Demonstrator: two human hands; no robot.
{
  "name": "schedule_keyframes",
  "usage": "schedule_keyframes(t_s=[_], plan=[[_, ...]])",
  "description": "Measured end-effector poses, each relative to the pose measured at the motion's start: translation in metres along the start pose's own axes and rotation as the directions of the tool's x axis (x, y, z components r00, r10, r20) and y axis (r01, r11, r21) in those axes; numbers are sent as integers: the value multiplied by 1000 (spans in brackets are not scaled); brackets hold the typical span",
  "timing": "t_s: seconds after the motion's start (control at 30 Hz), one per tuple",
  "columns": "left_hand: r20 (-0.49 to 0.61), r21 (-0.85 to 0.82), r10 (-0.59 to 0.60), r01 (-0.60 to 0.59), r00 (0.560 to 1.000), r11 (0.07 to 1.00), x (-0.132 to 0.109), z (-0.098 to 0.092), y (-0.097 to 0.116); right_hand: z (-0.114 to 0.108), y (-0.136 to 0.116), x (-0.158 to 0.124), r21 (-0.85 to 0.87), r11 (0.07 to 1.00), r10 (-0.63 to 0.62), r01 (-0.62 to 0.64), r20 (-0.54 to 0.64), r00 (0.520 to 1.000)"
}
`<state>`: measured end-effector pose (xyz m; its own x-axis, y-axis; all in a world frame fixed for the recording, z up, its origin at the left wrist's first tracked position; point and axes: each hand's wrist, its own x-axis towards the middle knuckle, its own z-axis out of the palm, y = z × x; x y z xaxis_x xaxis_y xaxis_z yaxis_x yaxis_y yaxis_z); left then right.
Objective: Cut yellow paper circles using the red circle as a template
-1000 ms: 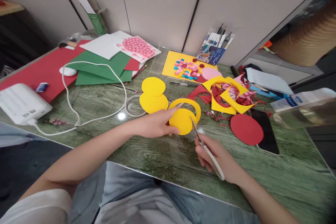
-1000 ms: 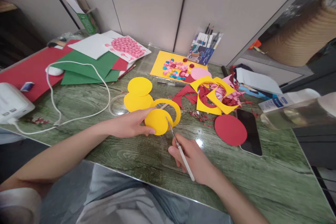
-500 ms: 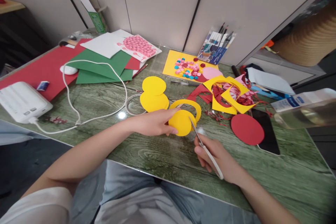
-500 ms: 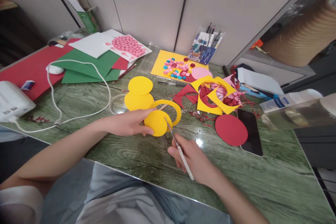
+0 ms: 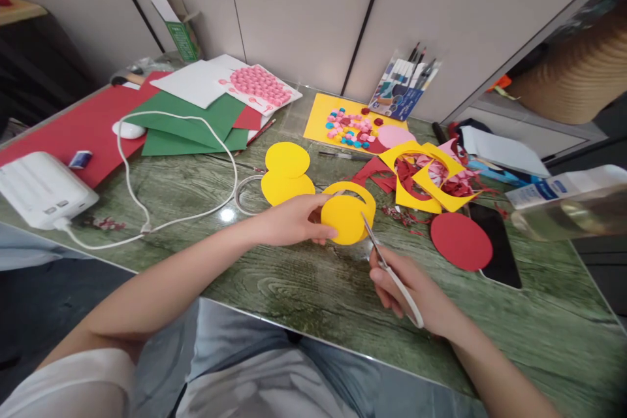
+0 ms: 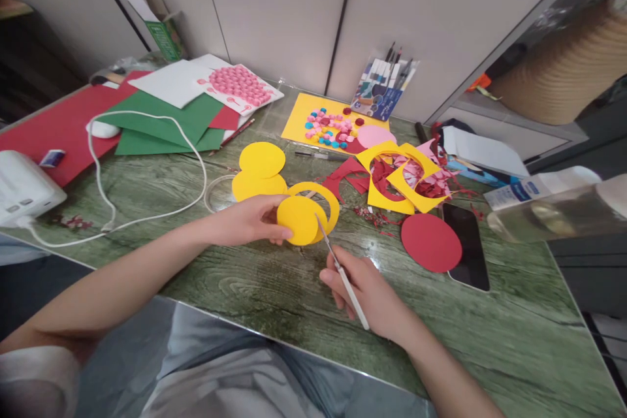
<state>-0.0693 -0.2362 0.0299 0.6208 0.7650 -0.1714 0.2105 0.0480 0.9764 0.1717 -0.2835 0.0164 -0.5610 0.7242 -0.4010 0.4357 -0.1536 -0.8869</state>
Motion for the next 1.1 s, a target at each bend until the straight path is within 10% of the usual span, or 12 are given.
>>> schedule_keyframes(t_s=[0.2, 1.1], plan=[[-208, -343, -11, -63, 978, 937, 8, 35, -12, 4, 3, 4, -25, 999, -50, 47, -100, 994], [-160, 241, 29, 11, 987, 970, -2, 23, 2, 7, -3, 0, -33, 999, -24, 22, -56, 998]])
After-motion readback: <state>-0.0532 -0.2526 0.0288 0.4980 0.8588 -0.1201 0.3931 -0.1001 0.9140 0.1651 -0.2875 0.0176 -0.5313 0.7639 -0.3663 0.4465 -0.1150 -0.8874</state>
